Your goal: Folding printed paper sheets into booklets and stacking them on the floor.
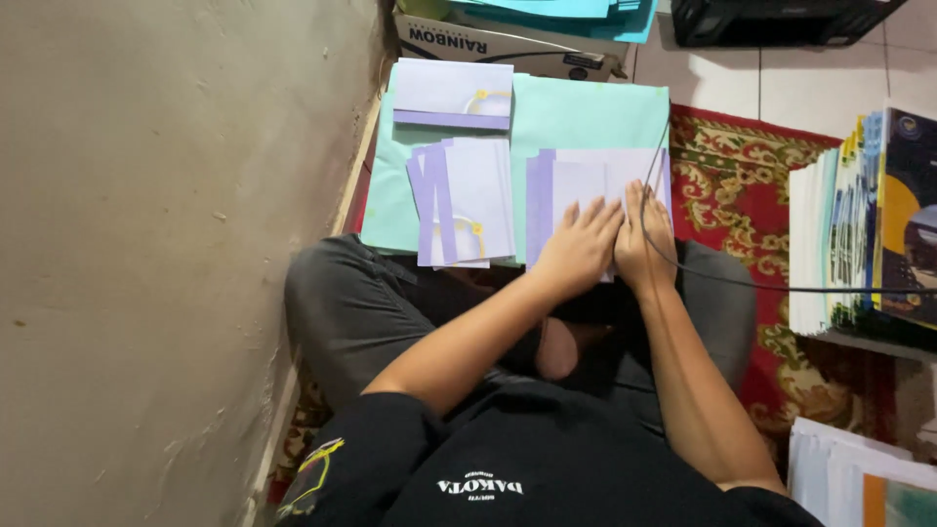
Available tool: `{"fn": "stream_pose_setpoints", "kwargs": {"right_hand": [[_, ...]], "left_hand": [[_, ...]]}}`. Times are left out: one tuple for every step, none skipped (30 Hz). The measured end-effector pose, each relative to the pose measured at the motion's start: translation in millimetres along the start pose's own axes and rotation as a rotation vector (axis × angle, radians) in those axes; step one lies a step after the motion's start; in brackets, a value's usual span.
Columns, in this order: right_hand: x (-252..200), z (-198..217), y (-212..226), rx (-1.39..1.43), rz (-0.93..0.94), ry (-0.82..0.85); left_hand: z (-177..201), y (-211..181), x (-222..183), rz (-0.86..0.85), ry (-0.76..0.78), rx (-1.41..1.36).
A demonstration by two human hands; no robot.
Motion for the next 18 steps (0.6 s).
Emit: {"fn": "stream_pose_setpoints", "kwargs": {"right_hand": [[2.8,5.4,4.9,0.003,-0.002,0.001],[5.4,11.0,9.0,0.007,-0.025,-0.006],[3.4,18.2,14.3,0.011,-0.055,-0.007],[7.2,26.7,23.3,0.013,-0.063,-0.002],[11.2,36.4,30.9,0.06,-0.128,-0.001],[14.9,46.9,39.4,0.108,-0.195,-0.001],[14.2,46.3,39.0,0.108,-0.192,-0.006],[12.7,45.9,37.8,0.111,-0.234,0.012],[10.5,48.0,34.9,0.112,-0.273,0.031],[12.7,45.3,30.8,0.11,-0.268,0.028],[10.4,42.6,27.3,0.121,-0.285,0.037],[8.2,39.6,23.4,0.132,-0.301,0.047],[9.7,40.9,25.2,0.134,-0.301,0.049],[11.3,41.9,26.4,0.106,-0.289,0.067],[10.9,42.4,28.6,0.08,-0.281,0.085],[11.0,41.3,30.0,0.084,-0.284,0.087],[10.8,39.9,29.6,0.023,-0.32,0.101],[10.9,38.0,29.0,-0.038,-0.355,0.115]], "left_hand": [[16.9,-2.5,-4.7,0.0,0.003,0.001],[30.2,-5.5,-10.4,-0.004,0.127,-0.023],[44.5,-11.2,-19.8,-0.008,0.258,-0.053],[46.1,-8.2,-22.4,-0.007,0.267,-0.055],[46.8,-7.1,-26.1,-0.059,0.334,-0.015],[48.7,-6.4,-30.5,-0.111,0.401,0.024],[44.8,-3.8,-32.8,-0.113,0.398,0.027],[41.1,-2.0,-35.6,-0.097,0.419,-0.027],[36.8,-3.2,-37.8,-0.08,0.438,-0.083],[55.2,-3.5,-29.8,-0.081,0.432,-0.082],[79.4,-5.1,-22.6,-0.081,0.212,-0.043],[103.7,-6.8,-16.4,-0.08,-0.007,-0.002],[120.3,-5.3,-12.4,-0.077,-0.005,-0.001],[140.8,-4.1,-7.3,-0.073,-0.147,0.001],[161.5,-3.0,-4.0,-0.07,-0.284,0.004],[160.0,10.2,-10.1,-0.07,-0.279,0.006],[158.1,24.7,-15.6,-0.04,-0.273,0.068],[155.9,39.7,-20.9,-0.011,-0.266,0.13]]}}
Point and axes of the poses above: each hand's wrist, its own x-axis towards the middle knuckle, its own z-axis out of the back of the hand, y = z × x, the point moved 3 cm from there along x, towards the middle knuckle, and after that the axes turned 11 degrees about -y, right-handed, at the moved point
